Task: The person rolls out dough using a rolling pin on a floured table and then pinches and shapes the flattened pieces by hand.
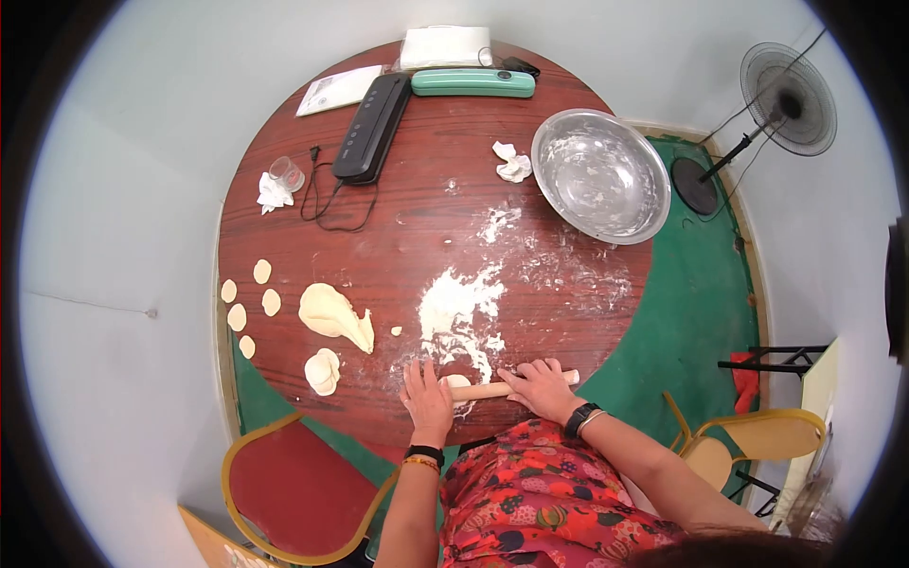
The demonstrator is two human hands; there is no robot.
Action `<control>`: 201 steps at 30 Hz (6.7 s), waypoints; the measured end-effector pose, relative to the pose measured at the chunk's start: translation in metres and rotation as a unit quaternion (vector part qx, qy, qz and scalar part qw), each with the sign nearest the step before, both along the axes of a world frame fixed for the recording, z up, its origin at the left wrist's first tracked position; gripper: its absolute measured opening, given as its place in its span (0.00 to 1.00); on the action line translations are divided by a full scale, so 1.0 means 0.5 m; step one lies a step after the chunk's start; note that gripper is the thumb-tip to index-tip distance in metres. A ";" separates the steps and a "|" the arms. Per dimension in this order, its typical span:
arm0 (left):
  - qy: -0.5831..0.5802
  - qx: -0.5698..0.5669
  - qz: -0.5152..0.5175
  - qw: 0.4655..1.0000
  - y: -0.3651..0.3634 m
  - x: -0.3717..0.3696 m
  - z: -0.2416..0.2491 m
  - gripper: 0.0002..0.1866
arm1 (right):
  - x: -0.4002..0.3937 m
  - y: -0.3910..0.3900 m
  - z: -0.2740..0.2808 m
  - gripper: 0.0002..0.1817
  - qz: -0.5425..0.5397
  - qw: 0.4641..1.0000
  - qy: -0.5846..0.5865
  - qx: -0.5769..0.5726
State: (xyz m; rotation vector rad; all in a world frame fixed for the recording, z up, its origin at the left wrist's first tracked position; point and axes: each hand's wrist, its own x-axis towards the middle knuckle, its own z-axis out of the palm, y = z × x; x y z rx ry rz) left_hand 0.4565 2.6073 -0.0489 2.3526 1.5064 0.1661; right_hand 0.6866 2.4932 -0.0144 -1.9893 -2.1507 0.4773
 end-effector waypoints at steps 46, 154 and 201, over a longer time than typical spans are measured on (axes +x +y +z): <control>-0.126 -0.078 0.170 0.974 -0.006 0.049 -0.021 0.12 | 0.088 0.028 -0.043 0.21 -0.227 0.970 -0.008 0.088; -0.418 0.030 0.373 0.828 0.216 -0.085 -0.087 0.10 | 0.048 -0.038 -0.062 0.29 -0.322 0.946 -0.014 0.030; -0.577 -0.328 0.480 0.574 0.247 -0.146 -0.068 0.14 | 0.044 -0.039 -0.053 0.27 -0.315 0.948 -0.024 0.047</control>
